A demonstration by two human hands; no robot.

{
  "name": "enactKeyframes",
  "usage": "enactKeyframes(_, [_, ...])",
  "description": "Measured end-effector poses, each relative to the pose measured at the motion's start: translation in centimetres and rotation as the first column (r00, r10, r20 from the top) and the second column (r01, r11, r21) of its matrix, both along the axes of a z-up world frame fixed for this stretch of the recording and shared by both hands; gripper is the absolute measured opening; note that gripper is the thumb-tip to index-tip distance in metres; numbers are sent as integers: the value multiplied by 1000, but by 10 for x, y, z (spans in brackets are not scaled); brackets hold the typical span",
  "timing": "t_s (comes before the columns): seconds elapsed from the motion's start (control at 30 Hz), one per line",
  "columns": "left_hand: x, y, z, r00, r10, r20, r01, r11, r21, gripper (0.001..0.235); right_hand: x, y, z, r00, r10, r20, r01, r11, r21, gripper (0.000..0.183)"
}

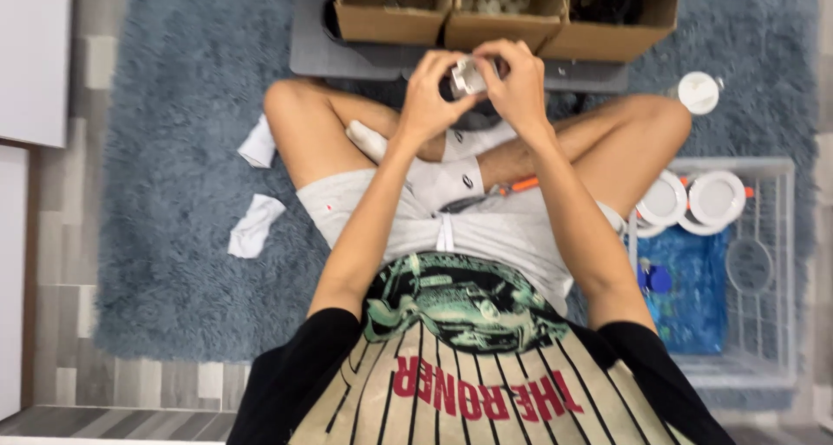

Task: Assembling and inspecting small electrical components using a screwdriver while sitting on the floor

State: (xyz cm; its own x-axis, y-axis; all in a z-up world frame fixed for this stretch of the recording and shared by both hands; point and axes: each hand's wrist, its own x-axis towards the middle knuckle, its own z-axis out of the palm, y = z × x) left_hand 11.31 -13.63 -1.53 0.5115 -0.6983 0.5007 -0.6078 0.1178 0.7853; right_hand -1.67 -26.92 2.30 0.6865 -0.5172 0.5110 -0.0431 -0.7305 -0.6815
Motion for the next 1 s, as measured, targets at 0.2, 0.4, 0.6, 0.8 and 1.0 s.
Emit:
enactKeyframes(0.2, [-1,0,-4,999,35,33,-35,999,3,60,4,2,4,999,27,43,-24,996,-81,13])
enactKeyframes(0.4, [3,-4,-12,1000,2,2,-2,1000,-26,61,9,6,9,996,90,29,-83,980,-181,14])
enactKeyframes(0.6, [6,-8,-25,998,25,55,-22,999,-46,61,16,6,-1,996,89,-12,-90,965,-248,13])
enactKeyframes(0.8, [2,-3,-18,999,30,20,-30,1000,4,61,15,13,8,995,87,-58,-98,969,-225,13])
enactKeyframes(1.0, [-1,-1,-11,1000,17,-15,-17,1000,-10,58,16,8,5,991,124,-40,-131,954,-269,13])
